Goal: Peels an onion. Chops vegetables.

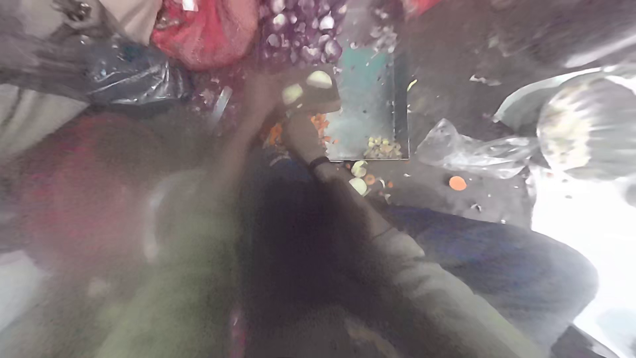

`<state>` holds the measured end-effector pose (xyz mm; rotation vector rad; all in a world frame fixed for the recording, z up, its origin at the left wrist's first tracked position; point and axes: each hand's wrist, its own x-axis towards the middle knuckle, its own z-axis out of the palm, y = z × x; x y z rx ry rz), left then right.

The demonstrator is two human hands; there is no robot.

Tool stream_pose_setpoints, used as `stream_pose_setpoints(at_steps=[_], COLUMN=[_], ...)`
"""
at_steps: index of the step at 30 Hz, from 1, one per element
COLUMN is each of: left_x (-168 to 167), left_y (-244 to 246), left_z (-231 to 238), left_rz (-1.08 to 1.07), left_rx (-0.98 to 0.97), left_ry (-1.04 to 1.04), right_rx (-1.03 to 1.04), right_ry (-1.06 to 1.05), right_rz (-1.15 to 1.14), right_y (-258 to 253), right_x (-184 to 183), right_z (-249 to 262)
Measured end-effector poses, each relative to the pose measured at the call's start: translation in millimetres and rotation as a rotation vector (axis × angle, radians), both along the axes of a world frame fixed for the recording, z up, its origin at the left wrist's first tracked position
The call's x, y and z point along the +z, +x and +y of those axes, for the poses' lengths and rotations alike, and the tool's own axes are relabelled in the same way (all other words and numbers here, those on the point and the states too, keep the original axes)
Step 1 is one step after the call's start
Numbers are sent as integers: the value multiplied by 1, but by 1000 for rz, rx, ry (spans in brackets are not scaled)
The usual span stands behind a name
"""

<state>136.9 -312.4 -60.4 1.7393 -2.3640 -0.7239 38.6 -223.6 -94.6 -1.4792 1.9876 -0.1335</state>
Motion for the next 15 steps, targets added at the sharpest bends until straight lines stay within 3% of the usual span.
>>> stream_pose_setpoints(at_steps=[8,11,13,15], left_x=[10,6,-5,-11], left_y=[-3,0,3,3], left_z=[9,5,1,0], left_rz=[25,43,45,46], left_rx=[-46,-31,-2,2], left_ry=[-31,-17,-15,-23], right_rx=[55,8,-20,-26], right_ry=[-43,233,19,4], right_rz=[119,19,63,48], right_y=[-9,-15,-17,-18], right_x=[12,58,30,22], right_z=[15,16,21,20])
